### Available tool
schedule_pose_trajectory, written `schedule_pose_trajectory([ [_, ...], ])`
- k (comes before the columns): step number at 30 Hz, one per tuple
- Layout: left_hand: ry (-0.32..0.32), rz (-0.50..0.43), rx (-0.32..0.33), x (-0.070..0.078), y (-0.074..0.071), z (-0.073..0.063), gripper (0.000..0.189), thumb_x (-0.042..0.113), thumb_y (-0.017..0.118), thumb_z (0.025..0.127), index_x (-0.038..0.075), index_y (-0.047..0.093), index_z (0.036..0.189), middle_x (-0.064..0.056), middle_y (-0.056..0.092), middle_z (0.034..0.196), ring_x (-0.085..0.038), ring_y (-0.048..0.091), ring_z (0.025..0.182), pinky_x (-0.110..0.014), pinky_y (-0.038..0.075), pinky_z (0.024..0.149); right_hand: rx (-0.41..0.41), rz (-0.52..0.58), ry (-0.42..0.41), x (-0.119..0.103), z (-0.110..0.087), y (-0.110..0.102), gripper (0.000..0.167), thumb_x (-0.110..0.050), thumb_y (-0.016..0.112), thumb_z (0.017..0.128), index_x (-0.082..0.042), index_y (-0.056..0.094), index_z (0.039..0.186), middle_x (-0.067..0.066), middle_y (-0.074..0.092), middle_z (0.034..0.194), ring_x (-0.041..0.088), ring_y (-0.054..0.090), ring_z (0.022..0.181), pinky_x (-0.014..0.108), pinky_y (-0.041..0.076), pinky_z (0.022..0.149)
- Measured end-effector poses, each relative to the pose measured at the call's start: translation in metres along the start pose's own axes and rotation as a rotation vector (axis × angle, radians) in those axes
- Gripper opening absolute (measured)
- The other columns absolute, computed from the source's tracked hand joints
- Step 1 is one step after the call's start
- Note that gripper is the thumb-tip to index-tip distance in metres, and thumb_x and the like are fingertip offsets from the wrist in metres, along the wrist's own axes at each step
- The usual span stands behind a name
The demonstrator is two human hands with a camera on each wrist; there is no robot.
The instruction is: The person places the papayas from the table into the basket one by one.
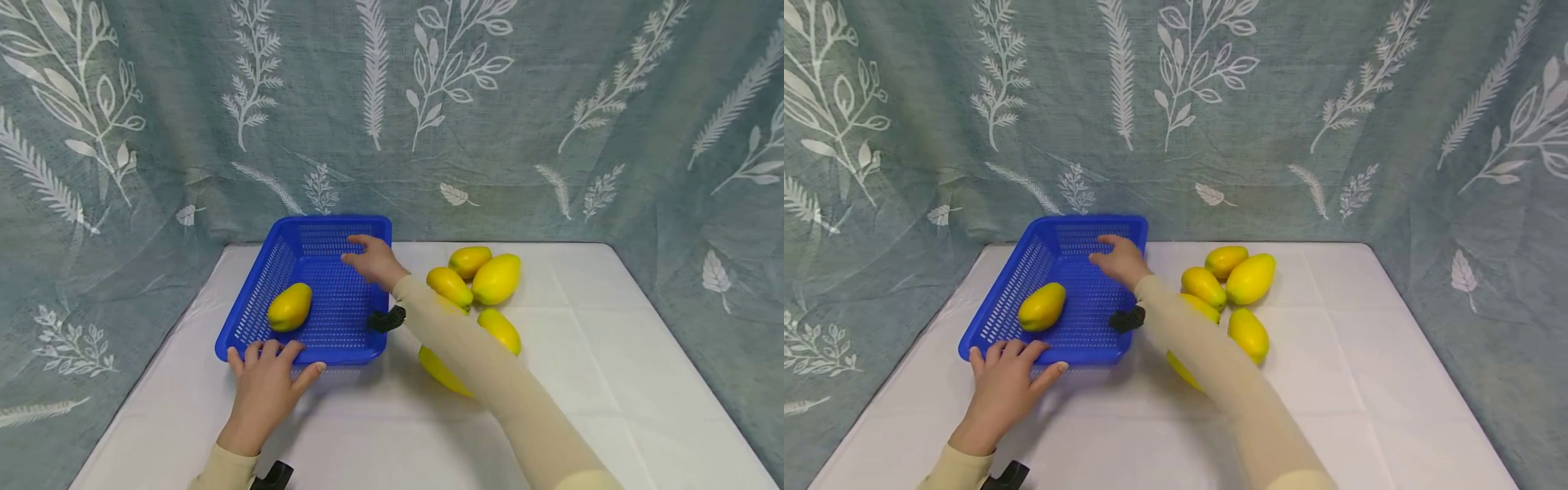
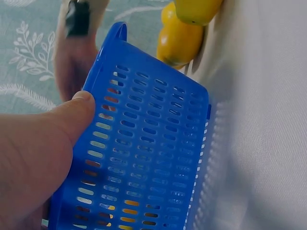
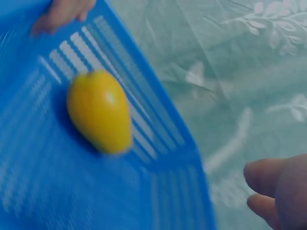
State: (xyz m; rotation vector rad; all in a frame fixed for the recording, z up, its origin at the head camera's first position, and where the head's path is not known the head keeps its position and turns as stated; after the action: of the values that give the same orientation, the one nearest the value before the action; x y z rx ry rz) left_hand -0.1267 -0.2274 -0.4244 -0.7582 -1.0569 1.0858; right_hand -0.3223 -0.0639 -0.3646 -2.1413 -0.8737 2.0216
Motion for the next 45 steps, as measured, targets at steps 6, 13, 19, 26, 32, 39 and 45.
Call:
schedule_pose_trajectory([
  [6,-0.021,-0.018,-0.014,-0.003,-0.002,-0.001,0.047,0.04,0.077,0.088,0.0,0.071,0.113,-0.034,0.064,0.111,-0.064,0.045,0.117,-0.082,0.012,0.101,0.051,0.27,0.053,0.022,-0.011,-0.08,0.05,-0.026,0.056,0.106,-0.019,0.044,0.154,0.017,0.047,0.156,0.036,0.055,0.136,0.051,0.053,0.105],
  [13,-0.03,-0.033,-0.031,-0.002,0.001,0.002,0.049,0.041,0.076,0.089,0.0,0.07,0.114,-0.035,0.064,0.111,-0.065,0.043,0.119,-0.087,0.008,0.103,0.277,0.417,0.09,0.072,-0.038,-0.176,0.055,-0.029,0.048,0.109,-0.018,0.032,0.16,0.014,0.031,0.166,0.039,0.048,0.143,0.047,0.046,0.114],
  [19,-0.022,-0.027,-0.028,0.0,0.002,0.002,0.048,0.041,0.077,0.089,0.0,0.07,0.113,-0.034,0.064,0.11,-0.064,0.044,0.118,-0.084,0.009,0.103,0.38,0.403,0.131,0.116,-0.066,-0.224,0.06,-0.032,0.043,0.11,-0.018,0.021,0.164,0.014,0.02,0.17,0.04,0.041,0.148,0.047,0.041,0.118],
  [26,-0.017,-0.025,-0.005,-0.001,0.003,0.002,0.048,0.042,0.077,0.088,0.001,0.071,0.113,-0.034,0.064,0.11,-0.064,0.044,0.118,-0.083,0.01,0.103,0.403,0.364,0.183,0.152,-0.077,-0.223,0.063,-0.034,0.045,0.109,-0.018,0.019,0.164,0.014,0.021,0.17,0.042,0.033,0.152,0.052,0.039,0.118],
  [32,-0.034,-0.011,-0.039,-0.001,0.005,0.001,0.051,0.044,0.076,0.089,0.001,0.07,0.115,-0.034,0.064,0.11,-0.065,0.044,0.119,-0.084,0.01,0.103,0.389,0.292,0.256,0.171,-0.069,-0.203,0.063,-0.033,0.048,0.107,-0.02,0.023,0.163,0.019,0.022,0.168,0.039,0.028,0.154,0.056,0.04,0.116],
  [39,-0.05,-0.005,-0.068,0.0,0.005,0.002,0.051,0.044,0.075,0.09,0.001,0.07,0.115,-0.033,0.064,0.11,-0.065,0.044,0.12,-0.084,0.009,0.104,0.327,0.213,0.306,0.179,-0.058,-0.187,0.069,-0.034,0.051,0.106,-0.018,0.018,0.164,0.017,0.012,0.172,0.038,0.029,0.154,0.057,0.045,0.111],
  [45,-0.035,-0.016,-0.033,-0.001,0.004,0.002,0.049,0.043,0.077,0.089,0.001,0.071,0.113,-0.032,0.064,0.109,-0.064,0.044,0.118,-0.082,0.01,0.103,0.294,0.207,0.289,0.18,-0.052,-0.184,0.074,-0.034,0.053,0.106,-0.017,0.012,0.165,0.016,0.014,0.171,0.041,0.039,0.147,0.057,0.049,0.107],
])
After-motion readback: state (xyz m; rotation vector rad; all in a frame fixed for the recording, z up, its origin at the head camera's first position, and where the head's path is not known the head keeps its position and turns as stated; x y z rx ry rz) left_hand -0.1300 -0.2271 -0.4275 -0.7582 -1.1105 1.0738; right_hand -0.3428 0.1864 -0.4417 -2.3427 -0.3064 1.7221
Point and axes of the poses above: each hand's wrist, its own z-axis towards the middle knuckle, its own y-axis out of the palm, x = y × z, the point moved 1 cm from there along z, towards the middle knuckle
